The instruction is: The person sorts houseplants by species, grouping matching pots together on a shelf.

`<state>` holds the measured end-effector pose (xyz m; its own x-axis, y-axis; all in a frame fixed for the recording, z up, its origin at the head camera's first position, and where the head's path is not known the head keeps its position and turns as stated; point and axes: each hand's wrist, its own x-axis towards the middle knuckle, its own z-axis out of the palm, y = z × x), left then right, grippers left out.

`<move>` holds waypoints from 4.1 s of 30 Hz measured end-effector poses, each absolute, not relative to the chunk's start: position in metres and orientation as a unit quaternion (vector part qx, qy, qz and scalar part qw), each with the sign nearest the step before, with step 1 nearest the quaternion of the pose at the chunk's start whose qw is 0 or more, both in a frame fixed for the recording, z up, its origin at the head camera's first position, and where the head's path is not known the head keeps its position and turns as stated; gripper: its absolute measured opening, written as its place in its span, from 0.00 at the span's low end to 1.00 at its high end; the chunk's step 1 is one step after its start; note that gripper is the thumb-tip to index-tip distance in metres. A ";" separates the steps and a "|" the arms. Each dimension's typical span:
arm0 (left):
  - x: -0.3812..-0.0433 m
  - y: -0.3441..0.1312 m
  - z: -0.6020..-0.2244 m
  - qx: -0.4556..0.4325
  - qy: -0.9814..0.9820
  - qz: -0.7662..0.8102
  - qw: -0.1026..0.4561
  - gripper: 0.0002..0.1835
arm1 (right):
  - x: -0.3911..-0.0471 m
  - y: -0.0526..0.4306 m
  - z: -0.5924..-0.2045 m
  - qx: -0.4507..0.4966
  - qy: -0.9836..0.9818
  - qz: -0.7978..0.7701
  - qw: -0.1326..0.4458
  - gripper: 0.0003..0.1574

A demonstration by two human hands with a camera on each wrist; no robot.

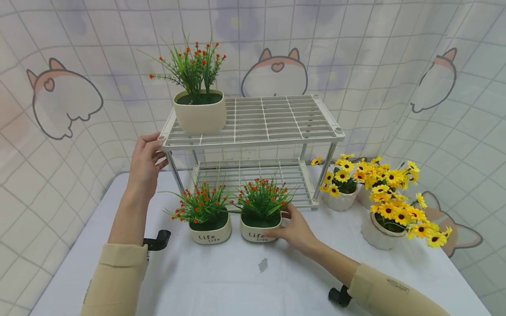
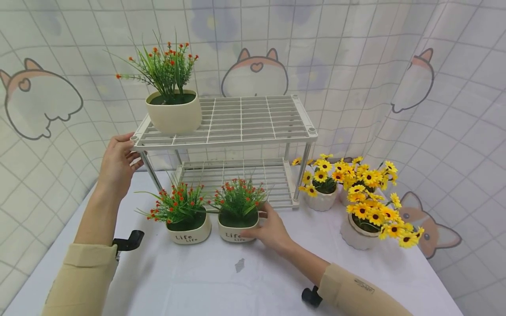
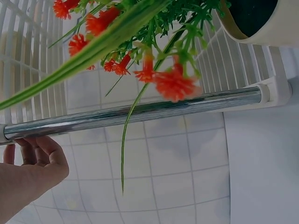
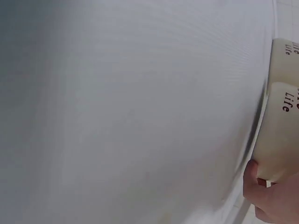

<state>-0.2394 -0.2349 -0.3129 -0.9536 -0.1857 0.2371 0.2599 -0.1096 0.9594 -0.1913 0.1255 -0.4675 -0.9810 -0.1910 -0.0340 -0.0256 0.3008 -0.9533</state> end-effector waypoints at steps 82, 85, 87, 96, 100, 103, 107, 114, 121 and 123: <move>-0.241 -0.246 -0.315 -0.072 -0.576 -0.813 0.049 0.18 | -0.270 0.162 -0.217 -0.133 0.802 -0.582 -0.012 0.58; -0.241 -0.246 -0.316 -0.072 -0.577 -0.812 0.050 0.18 | -0.277 0.159 -0.220 -0.127 0.797 -0.590 -0.008 0.59; -0.241 -0.246 -0.315 -0.073 -0.575 -0.813 0.050 0.19 | -0.282 0.157 -0.221 -0.124 0.793 -0.596 -0.010 0.58; -0.241 -0.244 -0.314 -0.068 -0.579 -0.810 0.059 0.18 | -0.294 0.143 -0.225 -0.118 0.808 -0.576 -0.024 0.57; -0.240 -0.243 -0.315 -0.060 -0.584 -0.807 0.063 0.18 | -0.298 0.136 -0.228 -0.119 0.803 -0.583 -0.031 0.56; -0.239 -0.242 -0.315 -0.058 -0.588 -0.805 0.063 0.18 | -0.300 0.131 -0.230 -0.121 0.800 -0.587 -0.037 0.55; -0.238 -0.241 -0.316 -0.057 -0.593 -0.800 0.064 0.18 | -0.304 0.125 -0.233 -0.130 0.804 -0.579 -0.047 0.54; -0.239 -0.241 -0.316 -0.056 -0.605 -0.791 0.068 0.19 | -0.306 0.119 -0.232 -0.142 0.800 -0.580 -0.053 0.53; -0.238 -0.242 -0.316 -0.057 -0.605 -0.791 0.069 0.19 | -0.306 0.115 -0.231 -0.138 0.807 -0.572 -0.049 0.54; -0.239 -0.243 -0.316 -0.057 -0.605 -0.791 0.069 0.19 | -0.307 0.113 -0.231 -0.139 0.810 -0.568 -0.050 0.55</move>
